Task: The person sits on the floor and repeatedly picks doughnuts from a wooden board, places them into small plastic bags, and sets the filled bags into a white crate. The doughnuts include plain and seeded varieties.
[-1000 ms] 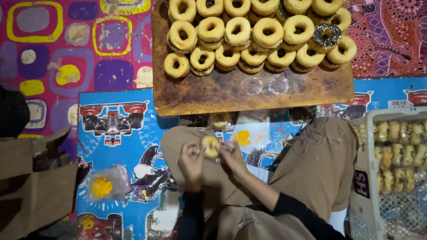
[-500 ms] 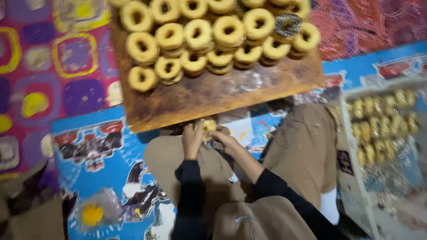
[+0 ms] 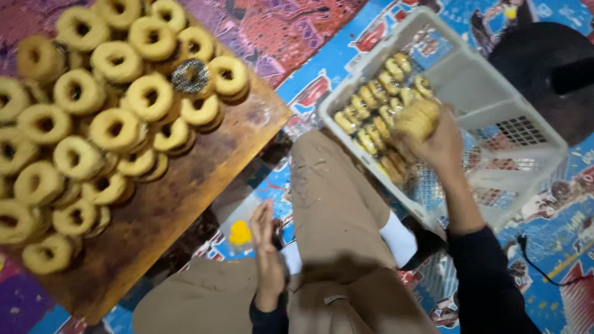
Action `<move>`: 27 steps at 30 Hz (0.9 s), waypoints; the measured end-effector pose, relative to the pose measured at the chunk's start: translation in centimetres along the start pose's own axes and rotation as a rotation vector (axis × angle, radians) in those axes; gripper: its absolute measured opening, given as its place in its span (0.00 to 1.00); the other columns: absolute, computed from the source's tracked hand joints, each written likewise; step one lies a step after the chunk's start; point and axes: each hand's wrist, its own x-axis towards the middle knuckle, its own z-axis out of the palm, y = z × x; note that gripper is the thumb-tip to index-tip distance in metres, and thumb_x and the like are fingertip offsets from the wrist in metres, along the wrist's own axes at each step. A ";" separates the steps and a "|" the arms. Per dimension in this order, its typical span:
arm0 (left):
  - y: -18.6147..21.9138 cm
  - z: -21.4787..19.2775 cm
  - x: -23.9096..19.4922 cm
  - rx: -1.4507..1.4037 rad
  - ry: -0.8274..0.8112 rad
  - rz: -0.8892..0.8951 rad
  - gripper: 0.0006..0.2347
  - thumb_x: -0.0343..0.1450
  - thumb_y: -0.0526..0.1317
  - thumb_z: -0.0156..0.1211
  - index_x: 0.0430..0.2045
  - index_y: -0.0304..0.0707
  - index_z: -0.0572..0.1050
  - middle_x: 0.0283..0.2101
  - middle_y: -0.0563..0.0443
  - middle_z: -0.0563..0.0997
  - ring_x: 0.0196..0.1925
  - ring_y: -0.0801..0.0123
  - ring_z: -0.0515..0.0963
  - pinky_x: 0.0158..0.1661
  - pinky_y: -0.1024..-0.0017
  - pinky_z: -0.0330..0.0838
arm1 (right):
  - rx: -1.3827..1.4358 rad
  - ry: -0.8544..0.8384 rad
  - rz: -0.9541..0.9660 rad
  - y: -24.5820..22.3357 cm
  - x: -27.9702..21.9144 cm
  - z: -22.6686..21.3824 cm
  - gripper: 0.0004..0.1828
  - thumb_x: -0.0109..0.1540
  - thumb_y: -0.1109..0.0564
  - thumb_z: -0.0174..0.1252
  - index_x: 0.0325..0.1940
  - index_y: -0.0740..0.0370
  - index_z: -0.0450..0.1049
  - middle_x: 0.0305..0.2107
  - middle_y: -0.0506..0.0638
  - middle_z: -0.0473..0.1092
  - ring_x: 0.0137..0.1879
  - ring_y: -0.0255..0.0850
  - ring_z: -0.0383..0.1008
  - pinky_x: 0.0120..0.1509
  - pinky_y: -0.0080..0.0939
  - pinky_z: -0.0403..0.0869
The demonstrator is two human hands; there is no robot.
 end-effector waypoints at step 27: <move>-6.5 -5.5 -3.5 -0.024 0.326 -0.192 0.36 0.78 0.65 0.24 0.62 0.31 0.68 0.68 0.41 0.66 0.69 0.56 0.68 0.62 0.59 0.68 | -0.259 -0.247 0.091 17.1 8.9 10.0 0.43 0.68 0.27 0.37 0.74 0.61 0.60 0.75 0.66 0.39 0.80 0.69 0.35 0.76 0.76 0.37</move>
